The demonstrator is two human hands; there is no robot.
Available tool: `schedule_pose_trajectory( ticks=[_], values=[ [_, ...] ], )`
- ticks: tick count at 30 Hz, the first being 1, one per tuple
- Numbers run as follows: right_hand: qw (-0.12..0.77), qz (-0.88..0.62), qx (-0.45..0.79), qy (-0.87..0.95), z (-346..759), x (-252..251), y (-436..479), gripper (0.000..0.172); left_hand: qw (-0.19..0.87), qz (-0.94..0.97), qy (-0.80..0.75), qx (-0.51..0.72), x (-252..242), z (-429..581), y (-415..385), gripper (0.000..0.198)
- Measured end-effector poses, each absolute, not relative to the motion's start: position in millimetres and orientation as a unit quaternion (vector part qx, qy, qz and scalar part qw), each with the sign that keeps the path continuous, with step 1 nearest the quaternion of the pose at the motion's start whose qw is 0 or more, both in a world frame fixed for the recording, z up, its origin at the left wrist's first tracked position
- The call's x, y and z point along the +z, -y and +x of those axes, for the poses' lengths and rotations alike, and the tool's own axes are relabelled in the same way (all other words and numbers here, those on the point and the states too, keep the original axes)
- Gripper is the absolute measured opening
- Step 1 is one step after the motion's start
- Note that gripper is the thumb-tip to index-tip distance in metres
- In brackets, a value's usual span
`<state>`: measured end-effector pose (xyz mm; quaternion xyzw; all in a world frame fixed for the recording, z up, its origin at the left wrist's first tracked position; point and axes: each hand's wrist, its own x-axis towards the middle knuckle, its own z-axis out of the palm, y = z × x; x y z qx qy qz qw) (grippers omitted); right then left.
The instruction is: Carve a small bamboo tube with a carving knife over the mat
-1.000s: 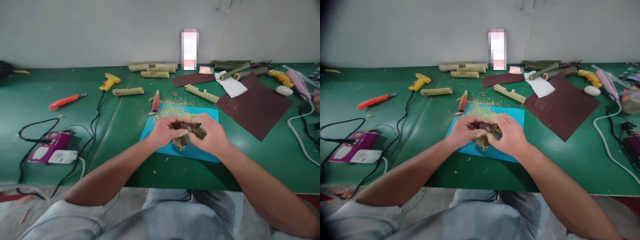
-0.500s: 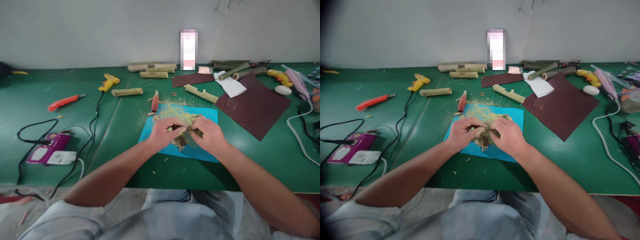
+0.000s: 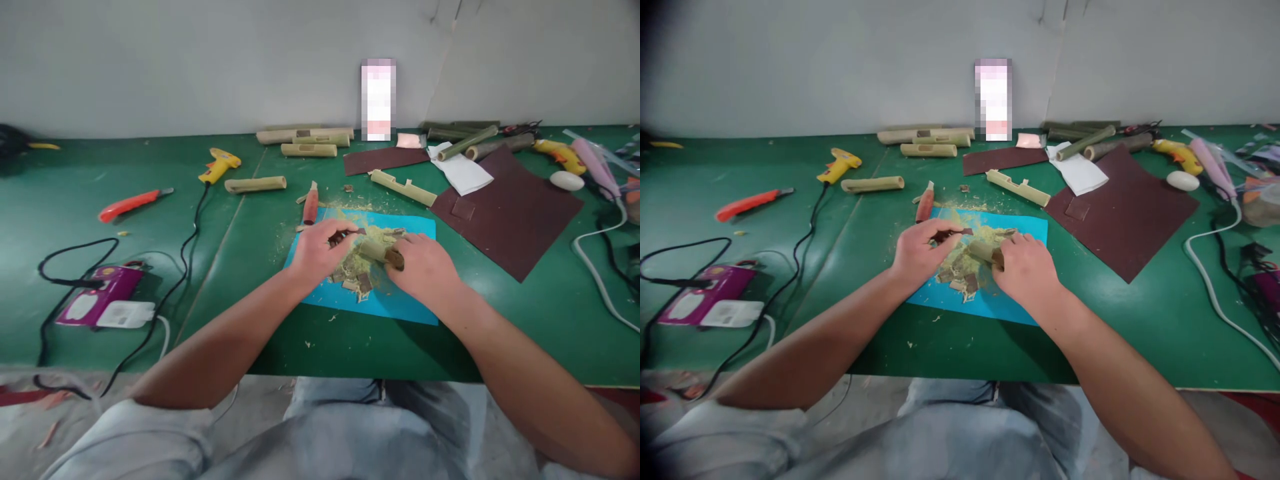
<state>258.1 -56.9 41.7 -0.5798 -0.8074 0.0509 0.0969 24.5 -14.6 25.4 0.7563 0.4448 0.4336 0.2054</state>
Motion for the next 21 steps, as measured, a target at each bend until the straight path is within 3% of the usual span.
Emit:
schedule_pose_trajectory(
  ticks=[7,13,21],
  values=[
    [0.146,-0.581,0.015,0.801,251,37,60,0.012,0.216,0.777,-0.426,0.410,19,28,15,0.015],
    [0.119,-0.602,0.036,0.789,246,39,59,0.011,0.229,0.794,-0.427,0.368,17,28,11,0.013],
    [0.081,-0.624,0.073,0.774,247,44,64,0.025,0.166,0.848,-0.386,0.323,13,26,6,0.027]
  ],
)
